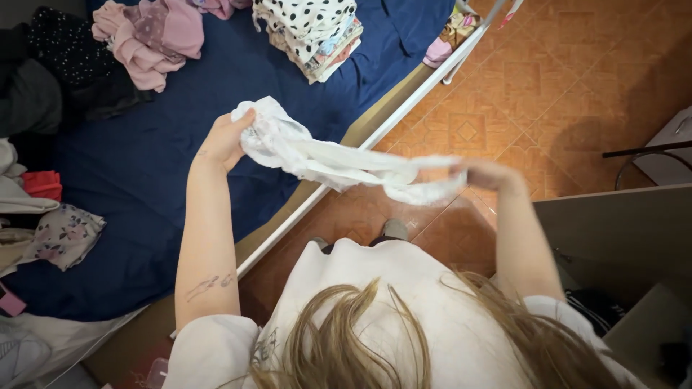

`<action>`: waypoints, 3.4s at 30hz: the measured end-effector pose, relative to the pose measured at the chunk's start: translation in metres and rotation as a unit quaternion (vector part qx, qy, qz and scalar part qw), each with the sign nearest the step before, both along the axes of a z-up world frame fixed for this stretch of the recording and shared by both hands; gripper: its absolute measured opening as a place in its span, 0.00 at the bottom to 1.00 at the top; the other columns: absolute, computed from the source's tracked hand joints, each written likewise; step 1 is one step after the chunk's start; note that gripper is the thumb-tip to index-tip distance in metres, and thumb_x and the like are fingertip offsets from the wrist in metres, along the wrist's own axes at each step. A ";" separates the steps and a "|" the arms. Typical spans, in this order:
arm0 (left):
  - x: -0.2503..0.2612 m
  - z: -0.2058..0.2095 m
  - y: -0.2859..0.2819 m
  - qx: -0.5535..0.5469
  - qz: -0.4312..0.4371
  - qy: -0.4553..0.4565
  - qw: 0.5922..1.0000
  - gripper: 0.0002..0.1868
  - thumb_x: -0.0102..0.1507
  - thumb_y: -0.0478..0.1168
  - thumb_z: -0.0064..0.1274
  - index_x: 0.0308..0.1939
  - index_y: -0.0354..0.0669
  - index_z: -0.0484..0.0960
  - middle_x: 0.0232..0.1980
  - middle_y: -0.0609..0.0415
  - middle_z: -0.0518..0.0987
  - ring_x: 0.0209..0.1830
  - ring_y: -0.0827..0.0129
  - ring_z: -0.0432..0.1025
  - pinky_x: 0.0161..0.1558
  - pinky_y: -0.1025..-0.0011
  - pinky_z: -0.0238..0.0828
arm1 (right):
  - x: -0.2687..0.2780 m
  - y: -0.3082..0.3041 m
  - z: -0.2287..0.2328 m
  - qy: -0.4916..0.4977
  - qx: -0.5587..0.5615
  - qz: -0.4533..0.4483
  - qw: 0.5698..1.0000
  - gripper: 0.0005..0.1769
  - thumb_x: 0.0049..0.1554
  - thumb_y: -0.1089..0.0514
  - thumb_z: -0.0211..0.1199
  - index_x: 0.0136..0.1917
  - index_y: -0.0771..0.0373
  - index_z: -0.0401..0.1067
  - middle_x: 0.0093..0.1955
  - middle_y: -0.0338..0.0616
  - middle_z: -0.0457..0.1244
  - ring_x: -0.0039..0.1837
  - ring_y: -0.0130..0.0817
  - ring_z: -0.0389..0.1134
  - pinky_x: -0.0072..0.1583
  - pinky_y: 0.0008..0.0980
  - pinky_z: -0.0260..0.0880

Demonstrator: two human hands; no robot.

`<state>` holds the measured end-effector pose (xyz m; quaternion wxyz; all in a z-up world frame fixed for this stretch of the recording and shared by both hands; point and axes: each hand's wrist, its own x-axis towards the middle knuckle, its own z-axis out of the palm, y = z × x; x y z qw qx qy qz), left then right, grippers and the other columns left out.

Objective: Folding various items of clothing on a bed.

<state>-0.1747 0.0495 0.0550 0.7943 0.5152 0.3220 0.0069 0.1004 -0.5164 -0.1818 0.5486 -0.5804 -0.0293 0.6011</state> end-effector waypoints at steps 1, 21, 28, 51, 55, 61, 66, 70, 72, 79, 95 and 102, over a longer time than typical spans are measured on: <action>-0.003 0.002 0.002 0.000 0.000 -0.001 1.000 0.19 0.70 0.42 0.50 0.59 0.32 0.77 0.55 0.51 0.82 0.53 0.67 0.79 0.56 0.65 0.77 | -0.012 0.010 0.047 -0.001 0.000 0.000 1.000 0.17 0.62 0.50 0.64 0.56 0.66 0.74 0.54 0.45 0.68 0.55 0.36 0.68 0.60 0.41 0.69; 0.024 -0.012 -0.054 0.652 -0.071 0.162 0.737 0.12 0.66 0.36 0.52 0.53 0.39 0.74 0.52 0.38 0.71 0.44 0.40 0.75 0.43 0.52 0.72 | -0.004 0.037 0.210 -0.484 -0.173 -0.110 0.851 0.13 0.57 0.66 0.67 0.56 0.66 0.74 0.46 0.41 0.67 0.51 0.36 0.68 0.51 0.36 0.67; 0.035 -0.020 -0.075 0.800 -0.044 0.060 0.596 0.04 0.61 0.32 0.52 0.39 0.41 0.79 0.48 0.45 0.73 0.47 0.49 0.74 0.41 0.58 0.74 | -0.014 0.035 0.223 -0.690 -0.227 -0.149 0.671 0.20 0.50 0.72 0.61 0.56 0.66 0.74 0.57 0.57 0.62 0.55 0.48 0.68 0.53 0.38 0.70; 0.074 0.000 -0.125 0.758 -0.134 -0.106 0.630 0.04 0.65 0.38 0.50 0.39 0.42 0.75 0.37 0.49 0.78 0.40 0.53 0.76 0.40 0.56 0.73 | 0.029 -0.005 0.177 -0.453 0.087 -0.185 0.868 0.21 0.52 0.69 0.46 0.53 0.63 0.77 0.77 0.52 0.62 0.79 0.44 0.60 0.74 0.39 0.61; 0.080 0.006 -0.113 0.743 -0.213 -0.093 0.628 0.08 0.67 0.42 0.51 0.39 0.42 0.74 0.39 0.49 0.79 0.42 0.52 0.76 0.41 0.55 0.72 | 0.043 -0.013 0.155 -0.441 -0.004 -0.182 0.879 0.15 0.60 0.66 0.47 0.43 0.66 0.76 0.48 0.55 0.70 0.55 0.44 0.70 0.61 0.38 0.68; 0.078 0.001 -0.105 0.735 -0.288 -0.062 0.611 0.22 0.48 0.36 0.60 0.44 0.36 0.71 0.44 0.43 0.78 0.48 0.48 0.74 0.43 0.57 0.73 | 0.075 -0.010 0.166 -0.481 -0.133 0.050 0.865 0.19 0.59 0.48 0.53 0.53 0.61 0.77 0.50 0.50 0.69 0.55 0.40 0.68 0.56 0.36 0.67; 0.066 -0.007 -0.100 0.730 -0.282 0.036 0.622 0.12 0.59 0.26 0.52 0.45 0.38 0.72 0.45 0.45 0.79 0.50 0.50 0.75 0.47 0.57 0.73 | 0.099 -0.003 0.158 -0.386 -0.201 0.309 0.846 0.41 0.34 0.52 0.84 0.59 0.59 0.71 0.52 0.43 0.70 0.56 0.37 0.69 0.57 0.36 0.67; 0.043 -0.011 -0.089 0.727 -0.271 0.089 0.624 0.10 0.61 0.27 0.50 0.46 0.38 0.72 0.45 0.44 0.79 0.50 0.50 0.75 0.47 0.57 0.73 | 0.097 0.030 0.172 -0.439 -0.253 0.340 0.792 0.28 0.38 0.55 0.81 0.52 0.66 0.80 0.46 0.49 0.73 0.50 0.40 0.74 0.54 0.39 0.72; 0.022 -0.001 -0.085 0.715 -0.255 0.078 0.646 0.10 0.63 0.28 0.47 0.49 0.39 0.73 0.48 0.44 0.78 0.49 0.49 0.75 0.46 0.57 0.73 | 0.089 0.053 0.187 -0.459 -0.137 0.233 0.846 0.19 0.49 0.55 0.75 0.51 0.67 0.81 0.44 0.48 0.72 0.49 0.37 0.72 0.52 0.37 0.71; -0.058 0.037 -0.067 0.641 -0.209 0.194 0.713 0.13 0.63 0.29 0.46 0.51 0.46 0.76 0.51 0.49 0.78 0.49 0.50 0.75 0.48 0.59 0.73 | 0.064 0.160 0.193 -0.520 0.103 0.157 0.833 0.19 0.58 0.64 0.65 0.63 0.66 0.72 0.56 0.41 0.69 0.57 0.27 0.68 0.59 0.31 0.68; -0.235 0.053 0.070 0.502 0.010 0.211 0.839 0.12 0.64 0.33 0.54 0.51 0.40 0.85 0.42 0.45 0.85 0.41 0.59 0.80 0.47 0.67 0.73 | -0.031 0.411 0.192 -0.548 0.155 0.214 0.794 0.13 0.62 0.63 0.62 0.59 0.68 0.74 0.47 0.41 0.69 0.49 0.24 0.66 0.52 0.30 0.69; -0.279 0.066 0.140 0.555 0.011 0.169 0.814 0.12 0.62 0.35 0.57 0.50 0.38 0.85 0.44 0.41 0.84 0.42 0.54 0.79 0.46 0.64 0.73 | -0.051 0.475 0.220 -0.524 0.159 0.233 0.804 0.12 0.63 0.63 0.62 0.60 0.68 0.74 0.47 0.39 0.68 0.49 0.22 0.65 0.51 0.29 0.68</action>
